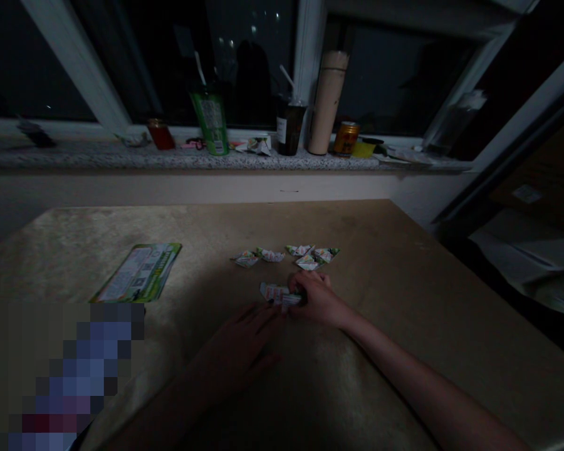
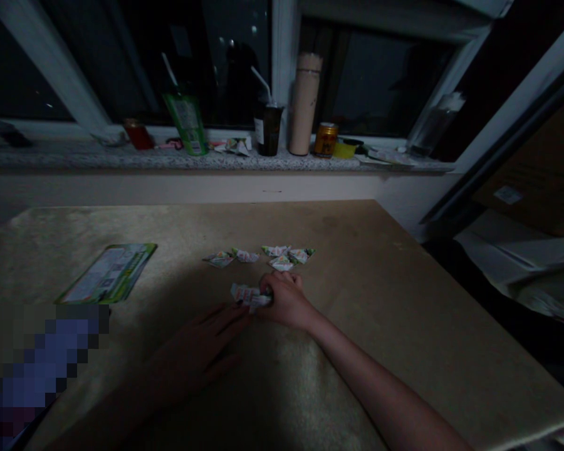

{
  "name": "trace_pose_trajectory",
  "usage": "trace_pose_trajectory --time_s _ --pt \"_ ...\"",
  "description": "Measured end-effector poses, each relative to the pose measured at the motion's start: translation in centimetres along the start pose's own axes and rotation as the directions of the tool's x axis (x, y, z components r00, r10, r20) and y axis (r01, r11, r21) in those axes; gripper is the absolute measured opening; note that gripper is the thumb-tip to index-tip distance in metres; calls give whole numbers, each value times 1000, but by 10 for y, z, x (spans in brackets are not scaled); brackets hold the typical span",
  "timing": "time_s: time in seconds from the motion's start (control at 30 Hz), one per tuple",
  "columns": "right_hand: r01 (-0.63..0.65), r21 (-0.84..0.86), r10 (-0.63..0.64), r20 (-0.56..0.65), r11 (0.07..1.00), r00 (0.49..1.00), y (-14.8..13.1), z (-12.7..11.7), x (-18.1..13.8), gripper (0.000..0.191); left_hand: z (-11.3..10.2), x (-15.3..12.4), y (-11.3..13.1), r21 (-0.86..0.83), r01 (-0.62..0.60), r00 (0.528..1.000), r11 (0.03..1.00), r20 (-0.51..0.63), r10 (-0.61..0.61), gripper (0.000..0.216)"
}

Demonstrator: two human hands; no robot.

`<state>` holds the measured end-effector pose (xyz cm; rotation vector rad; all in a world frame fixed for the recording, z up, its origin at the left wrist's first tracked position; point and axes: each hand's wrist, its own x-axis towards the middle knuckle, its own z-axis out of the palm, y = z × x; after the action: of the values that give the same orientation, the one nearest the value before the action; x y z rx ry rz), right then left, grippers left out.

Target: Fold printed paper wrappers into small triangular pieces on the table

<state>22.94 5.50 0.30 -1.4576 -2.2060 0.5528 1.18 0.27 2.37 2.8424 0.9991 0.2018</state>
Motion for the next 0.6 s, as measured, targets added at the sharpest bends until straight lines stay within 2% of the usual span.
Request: trace_pose_trajectory --time_s 0.13,0.3,0.4,0.5,0.6 --pt "37 44 -37 10 998 999 1 -3 0 30 3 2 1 -3 23 1000 1000 9 -23 57" --pt "97 180 -87 -65 979 994 8 -8 1 9 2 2 0 0 38 998 999 40 -38 53" --pt "261 242 -247 -88 935 965 9 -11 0 24 2 2 -2 8 8 999 1000 43 -8 54" --pt "365 212 -379 30 907 925 8 -14 -3 45 2 1 -4 -11 -20 999 1000 33 20 57" --pt "381 125 -397 159 916 904 7 -17 -6 56 1 1 -6 -17 -29 999 999 40 30 58"
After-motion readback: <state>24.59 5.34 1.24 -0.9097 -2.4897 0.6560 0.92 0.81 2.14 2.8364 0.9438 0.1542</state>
